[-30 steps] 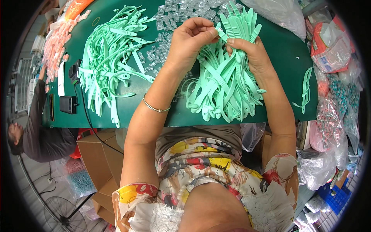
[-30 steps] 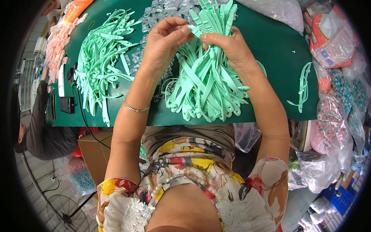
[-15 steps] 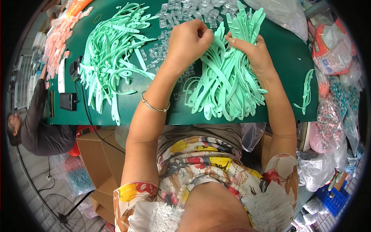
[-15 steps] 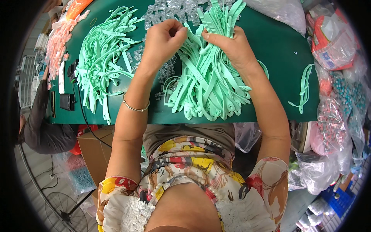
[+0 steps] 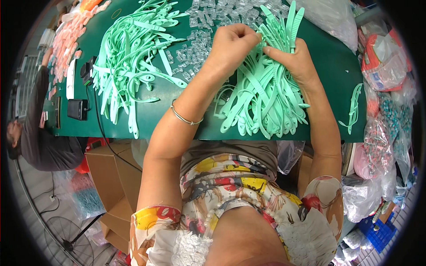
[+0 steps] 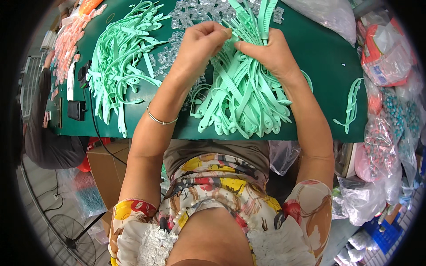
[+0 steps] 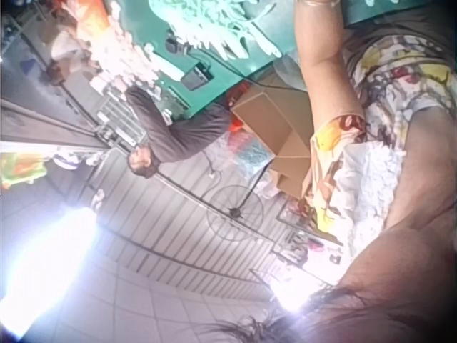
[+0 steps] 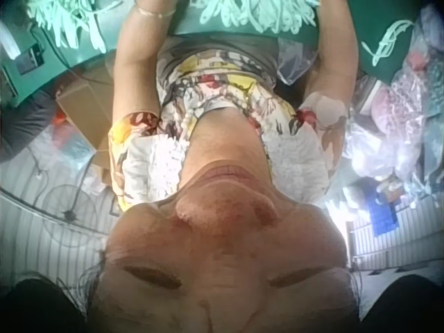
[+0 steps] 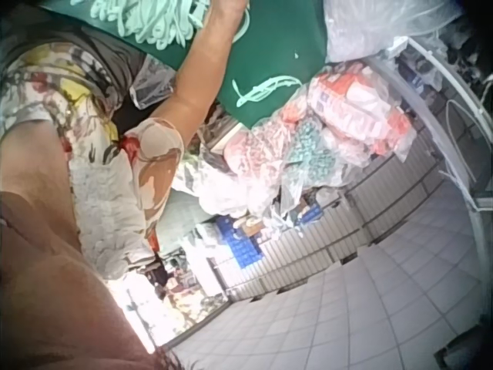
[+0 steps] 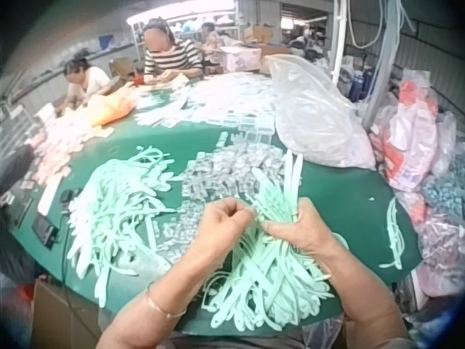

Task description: The person sorts and inspects green plastic straps and small clear plastic connectors by hand at a workbench.

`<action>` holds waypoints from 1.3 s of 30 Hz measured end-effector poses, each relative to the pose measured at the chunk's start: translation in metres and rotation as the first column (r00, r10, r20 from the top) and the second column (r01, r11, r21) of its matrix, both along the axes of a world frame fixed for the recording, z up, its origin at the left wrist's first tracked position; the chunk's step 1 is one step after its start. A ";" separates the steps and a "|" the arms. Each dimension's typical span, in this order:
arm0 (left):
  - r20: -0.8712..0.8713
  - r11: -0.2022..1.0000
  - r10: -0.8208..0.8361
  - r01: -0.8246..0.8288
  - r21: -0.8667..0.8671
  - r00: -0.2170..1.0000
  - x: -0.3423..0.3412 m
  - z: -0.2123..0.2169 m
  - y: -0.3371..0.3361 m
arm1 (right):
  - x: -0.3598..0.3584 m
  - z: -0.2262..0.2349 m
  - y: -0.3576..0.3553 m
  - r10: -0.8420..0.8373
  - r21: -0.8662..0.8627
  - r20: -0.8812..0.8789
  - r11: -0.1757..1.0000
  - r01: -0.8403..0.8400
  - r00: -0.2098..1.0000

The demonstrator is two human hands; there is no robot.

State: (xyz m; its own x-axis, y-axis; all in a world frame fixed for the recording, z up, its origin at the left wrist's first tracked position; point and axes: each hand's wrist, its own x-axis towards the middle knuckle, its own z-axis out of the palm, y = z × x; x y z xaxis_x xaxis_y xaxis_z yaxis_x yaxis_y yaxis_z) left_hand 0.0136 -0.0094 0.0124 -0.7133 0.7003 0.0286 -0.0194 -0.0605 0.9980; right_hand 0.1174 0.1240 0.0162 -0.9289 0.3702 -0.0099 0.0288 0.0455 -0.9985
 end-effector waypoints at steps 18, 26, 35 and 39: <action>-0.695 0.846 -0.327 -0.129 -0.517 0.640 -0.048 0.009 -0.038 | -0.002 -0.010 0.009 -0.049 -0.070 -0.035 0.996 0.046 0.998; -0.697 0.656 -0.520 -0.292 -0.696 0.495 -0.036 0.003 -0.029 | 0.000 -0.006 0.006 -0.058 -0.179 -0.065 0.983 0.046 0.996; -0.310 0.965 -0.110 0.026 -0.262 0.944 -0.046 0.008 -0.028 | -0.001 -0.004 0.007 0.006 -0.151 -0.087 0.988 -0.019 0.996; 0.123 0.990 -0.136 0.133 0.040 0.983 -0.036 0.001 -0.017 | -0.002 -0.005 0.006 -0.018 -0.118 -0.111 0.993 0.005 0.994</action>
